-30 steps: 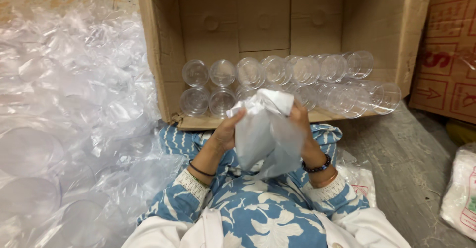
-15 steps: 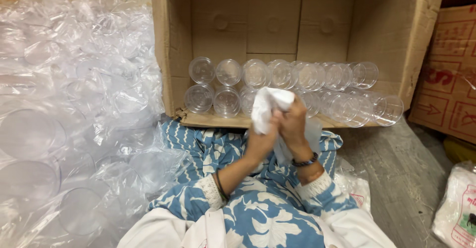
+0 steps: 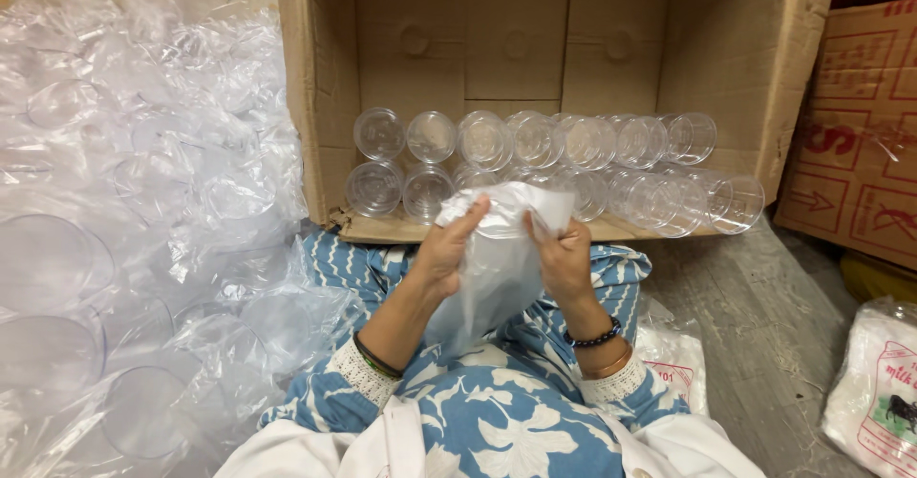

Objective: The person sits on the floor in front of a cardboard box of clear plastic cups. They open a plastic bag, place cups into it one at a time, gather and twist the bag closed, and set the filled bag of cups back into the box, repeating the cycle.

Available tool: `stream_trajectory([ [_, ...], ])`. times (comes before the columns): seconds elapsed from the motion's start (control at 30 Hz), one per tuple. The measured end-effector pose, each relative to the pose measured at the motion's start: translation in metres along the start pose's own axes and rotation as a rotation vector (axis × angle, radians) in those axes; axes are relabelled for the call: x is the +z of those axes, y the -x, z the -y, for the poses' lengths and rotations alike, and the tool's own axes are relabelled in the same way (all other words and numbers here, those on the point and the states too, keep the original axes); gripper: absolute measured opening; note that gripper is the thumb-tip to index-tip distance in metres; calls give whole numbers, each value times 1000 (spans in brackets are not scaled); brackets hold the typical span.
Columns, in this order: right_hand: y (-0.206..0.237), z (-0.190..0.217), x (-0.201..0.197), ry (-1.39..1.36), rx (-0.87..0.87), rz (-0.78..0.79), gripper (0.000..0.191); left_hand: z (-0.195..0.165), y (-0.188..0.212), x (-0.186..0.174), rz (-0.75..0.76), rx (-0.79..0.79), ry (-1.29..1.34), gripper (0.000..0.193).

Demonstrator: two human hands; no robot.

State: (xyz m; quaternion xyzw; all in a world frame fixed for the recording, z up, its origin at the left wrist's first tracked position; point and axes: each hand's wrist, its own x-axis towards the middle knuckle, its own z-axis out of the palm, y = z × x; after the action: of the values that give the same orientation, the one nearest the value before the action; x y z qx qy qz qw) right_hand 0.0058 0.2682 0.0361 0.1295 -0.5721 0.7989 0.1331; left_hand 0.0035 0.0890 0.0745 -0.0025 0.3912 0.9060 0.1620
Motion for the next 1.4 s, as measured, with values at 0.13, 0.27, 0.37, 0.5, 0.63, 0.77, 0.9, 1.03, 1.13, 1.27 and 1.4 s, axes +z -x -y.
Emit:
stream_trajectory([
  [0.13,-3,12,9,-38,112,-22,20,5,10,1,-69,369,-407,33],
  [0.27,-4,21,23,-30,18,-82,24,25,13,-3,-126,571,-653,36],
  [0.37,7,15,38,805,-464,51,13,39,7,-11,-122,389,-327,36],
  [0.5,26,-1,57,717,-698,318,11,53,2,-36,-196,264,-54,40],
  [0.63,33,-6,70,729,-422,240,7,61,2,-62,-352,251,-225,38],
  [0.77,31,-12,73,689,-628,422,18,62,3,-72,-230,270,-227,43],
  [0.9,17,-33,60,875,-461,207,15,61,1,-64,-256,253,-231,35],
  [1.03,20,-38,57,663,-691,453,16,54,-4,-56,-298,247,-323,52],
  [1.13,12,-28,63,777,-545,208,15,52,-4,-52,-319,224,-186,37],
  [1.27,5,-2,75,955,-544,279,15,50,-4,-52,-296,289,-446,46],
  [1.4,0,3,83,818,-499,298,21,50,-11,-55,-284,364,-277,37],
])
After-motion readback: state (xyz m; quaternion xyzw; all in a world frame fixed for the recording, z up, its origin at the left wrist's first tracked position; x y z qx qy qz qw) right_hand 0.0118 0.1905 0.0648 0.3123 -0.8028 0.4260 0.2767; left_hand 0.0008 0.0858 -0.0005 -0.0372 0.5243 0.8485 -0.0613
